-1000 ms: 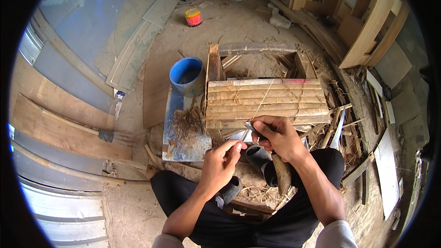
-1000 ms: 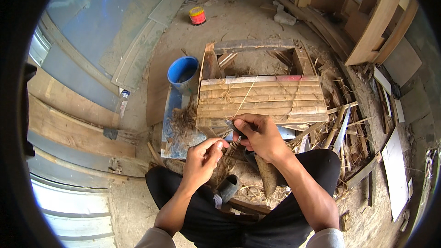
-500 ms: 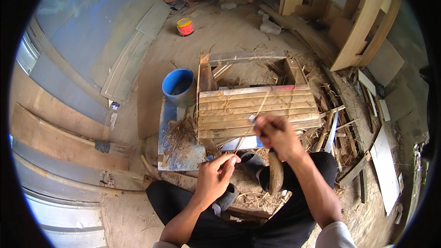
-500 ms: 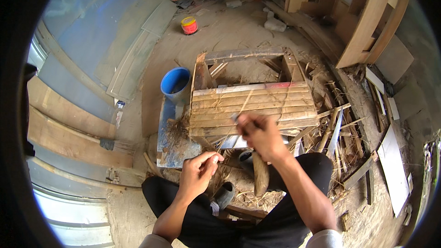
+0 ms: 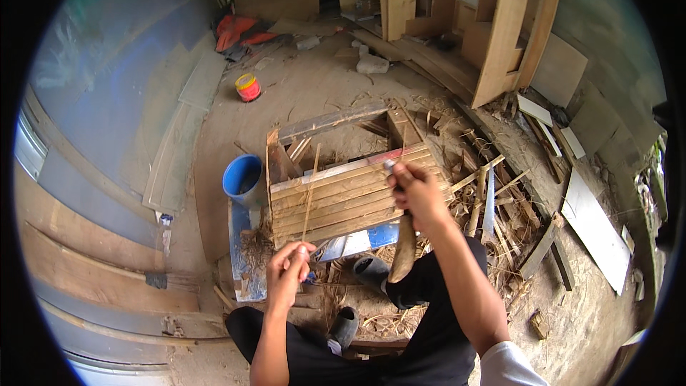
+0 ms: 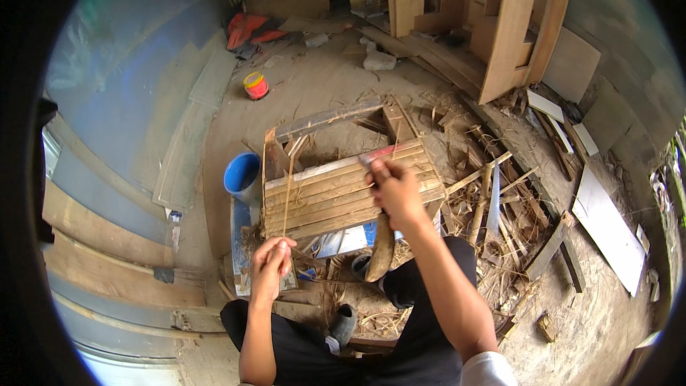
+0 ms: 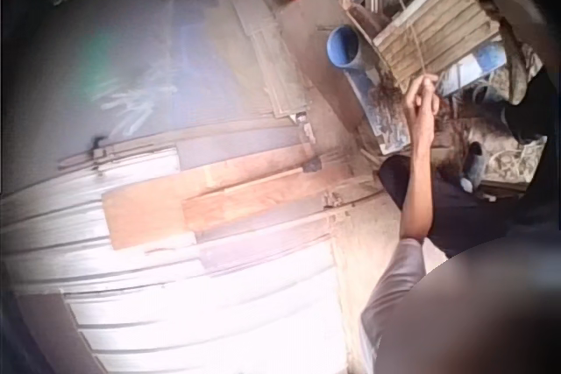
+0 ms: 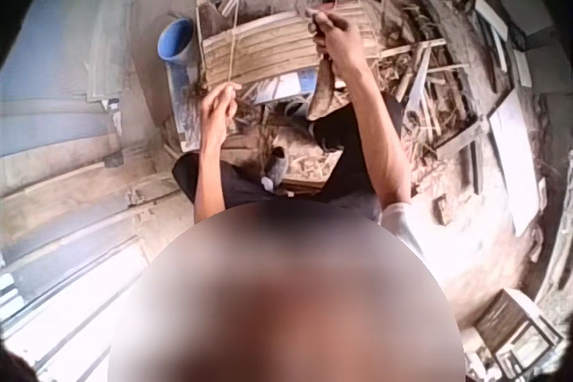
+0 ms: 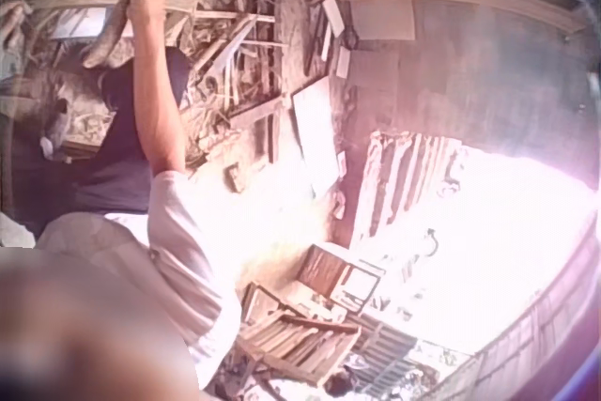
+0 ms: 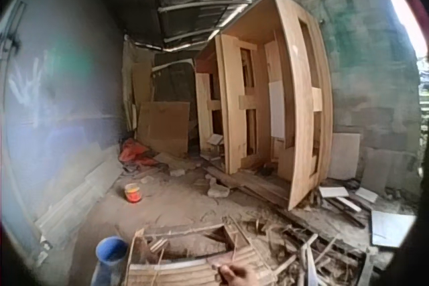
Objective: The person sits on the floor and uses a knife to sharpen thin wooden sticks. They repeatedly hold each stick and scrape it with the blade, then set the sharpened sticks aside.
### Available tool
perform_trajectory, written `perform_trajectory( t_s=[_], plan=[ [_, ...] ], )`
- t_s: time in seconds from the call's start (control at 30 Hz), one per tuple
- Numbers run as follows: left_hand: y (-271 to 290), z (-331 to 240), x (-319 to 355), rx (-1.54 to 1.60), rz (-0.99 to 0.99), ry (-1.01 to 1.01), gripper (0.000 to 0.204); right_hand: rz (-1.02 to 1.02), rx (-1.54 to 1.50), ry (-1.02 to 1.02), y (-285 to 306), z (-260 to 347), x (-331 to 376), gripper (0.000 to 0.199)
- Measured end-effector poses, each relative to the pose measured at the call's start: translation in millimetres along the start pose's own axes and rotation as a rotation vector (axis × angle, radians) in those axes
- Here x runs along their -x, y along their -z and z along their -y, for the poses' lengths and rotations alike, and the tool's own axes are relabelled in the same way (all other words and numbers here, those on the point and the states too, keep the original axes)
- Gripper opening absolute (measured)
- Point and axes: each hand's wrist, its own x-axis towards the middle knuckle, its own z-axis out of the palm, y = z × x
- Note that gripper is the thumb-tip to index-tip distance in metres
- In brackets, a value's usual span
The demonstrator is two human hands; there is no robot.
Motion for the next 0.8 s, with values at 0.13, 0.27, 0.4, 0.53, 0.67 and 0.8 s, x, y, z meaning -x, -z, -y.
perform_trajectory(
  t_s=[0.13, 0.27, 0.4, 0.53, 0.67, 0.8],
  plan=[
    [-4.1, 1.1, -31.4, 0.185, -0.059, 0.013, 0.019, 0.089, 0.294, 0.101, -26.1, -29.5, 8.6, 0.028],
    [-19.9, -20.9, -60.5, 0.306, -0.024, -0.07, 0.021, 0.23, 0.541, 0.184, -40.6, -37.7, 14.8, 0.034],
    [-32.1, -59.7, -87.7, 0.186, 0.033, -0.134, 0.023, 0.406, 0.512, 0.134, -36.5, -20.5, 16.5, 0.03],
    [-52.7, -88.5, -108.3, 0.076, 0.099, -0.1, 0.024, 0.263, 0.411, 0.181, -27.6, -3.6, 14.3, 0.025],
    [-88.9, -97.2, -125.1, 0.045, 0.18, -0.051, 0.026, 0.054, 0.416, 0.266, -10.3, 5.9, 10.1, 0.024],
    [-124.4, -90.3, -139.8, 0.018, 0.306, -0.018, 0.028, 0.053, 0.414, 0.225, 4.4, 12.4, 9.7, 0.024]
  ],
)
